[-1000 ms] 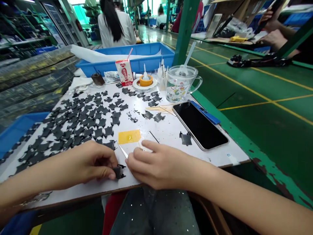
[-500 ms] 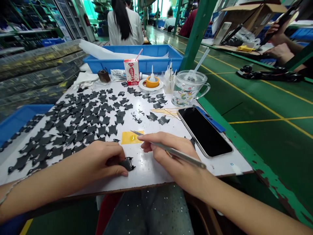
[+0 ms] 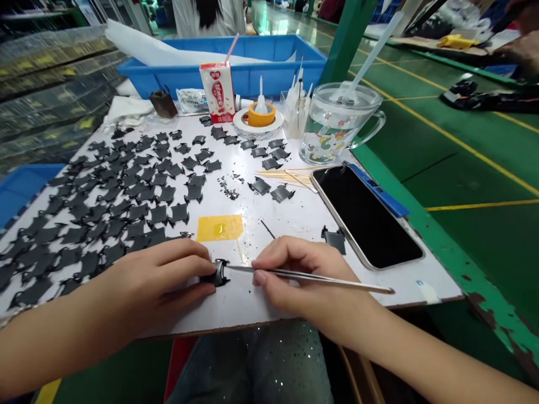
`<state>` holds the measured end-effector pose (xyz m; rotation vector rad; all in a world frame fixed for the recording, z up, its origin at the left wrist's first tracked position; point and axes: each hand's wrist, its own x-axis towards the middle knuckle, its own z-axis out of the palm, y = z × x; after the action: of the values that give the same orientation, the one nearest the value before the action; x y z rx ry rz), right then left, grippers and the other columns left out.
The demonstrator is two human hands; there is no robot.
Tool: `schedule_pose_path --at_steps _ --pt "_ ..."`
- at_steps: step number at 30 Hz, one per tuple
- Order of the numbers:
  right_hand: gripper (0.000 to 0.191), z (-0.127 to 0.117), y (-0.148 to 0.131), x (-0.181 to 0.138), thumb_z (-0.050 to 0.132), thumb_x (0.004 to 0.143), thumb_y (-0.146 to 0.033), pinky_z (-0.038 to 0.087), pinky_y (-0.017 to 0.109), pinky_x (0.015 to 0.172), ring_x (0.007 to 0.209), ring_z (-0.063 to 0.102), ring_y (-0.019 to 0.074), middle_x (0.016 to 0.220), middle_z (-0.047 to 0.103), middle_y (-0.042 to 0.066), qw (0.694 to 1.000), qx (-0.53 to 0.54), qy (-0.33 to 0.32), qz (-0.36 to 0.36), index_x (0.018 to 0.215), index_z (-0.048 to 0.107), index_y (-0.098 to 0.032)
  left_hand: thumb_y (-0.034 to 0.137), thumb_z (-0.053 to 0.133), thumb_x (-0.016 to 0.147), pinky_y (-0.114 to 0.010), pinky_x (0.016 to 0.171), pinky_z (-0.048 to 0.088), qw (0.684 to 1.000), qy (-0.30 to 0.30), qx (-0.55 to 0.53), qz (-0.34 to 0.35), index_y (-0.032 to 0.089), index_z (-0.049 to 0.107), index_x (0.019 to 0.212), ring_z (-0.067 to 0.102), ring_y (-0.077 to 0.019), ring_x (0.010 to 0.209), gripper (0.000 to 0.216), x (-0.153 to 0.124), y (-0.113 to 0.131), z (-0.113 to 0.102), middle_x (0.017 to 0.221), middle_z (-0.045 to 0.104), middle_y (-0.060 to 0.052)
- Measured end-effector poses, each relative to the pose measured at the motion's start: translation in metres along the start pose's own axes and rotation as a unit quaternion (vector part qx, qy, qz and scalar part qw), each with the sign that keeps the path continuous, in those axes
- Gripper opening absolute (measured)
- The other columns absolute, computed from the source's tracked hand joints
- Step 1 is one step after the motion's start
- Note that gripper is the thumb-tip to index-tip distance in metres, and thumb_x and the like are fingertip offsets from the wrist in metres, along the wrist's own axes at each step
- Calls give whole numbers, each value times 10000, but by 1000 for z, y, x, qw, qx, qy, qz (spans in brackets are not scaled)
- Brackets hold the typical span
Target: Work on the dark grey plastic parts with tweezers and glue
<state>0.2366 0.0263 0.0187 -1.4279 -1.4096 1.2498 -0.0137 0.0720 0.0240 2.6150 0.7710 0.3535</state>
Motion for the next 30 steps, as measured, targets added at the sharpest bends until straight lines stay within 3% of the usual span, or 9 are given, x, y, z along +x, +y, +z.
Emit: schedule_pose_path --at_steps 3,9,23,30 --pt "150 3 -1 -1 776 765 -257 527 216 516 607 651 137 730 717 20 999 -5 -40 -14 689 654 -217 204 465 1020 -291 698 526 1000 1 -8 -6 182 621 957 633 -172 810 169 -1 -1 1 1005 634 -55" --pt "112 2 -1 -2 741 791 -212 492 212 518 606 633 129 751 717 -8 995 -29 -84 -37 726 655 -243 163 502 994 -223 630 523 1000 -10 18 -8 199 642 1006 653 -159 822 145 -3 0 -2 1081 645 -78" --pt "125 -1 -9 2 813 745 -240 465 232 535 650 610 161 770 724 3 988 -12 -148 45 718 691 -249 124 555 924 -215 673 557 999 -22 -22 -34 258 609 1152 657 -196 928 270 -12 -1 -4 1180 621 -67" --pt "130 7 -7 1 842 710 -281 525 194 501 616 656 147 759 743 -8 998 30 -25 46 692 713 -278 108 591 885 -228 675 559 998 -26 -36 -40 253 619 1134 663 -203 918 290 -13 0 -4 1165 630 -68"
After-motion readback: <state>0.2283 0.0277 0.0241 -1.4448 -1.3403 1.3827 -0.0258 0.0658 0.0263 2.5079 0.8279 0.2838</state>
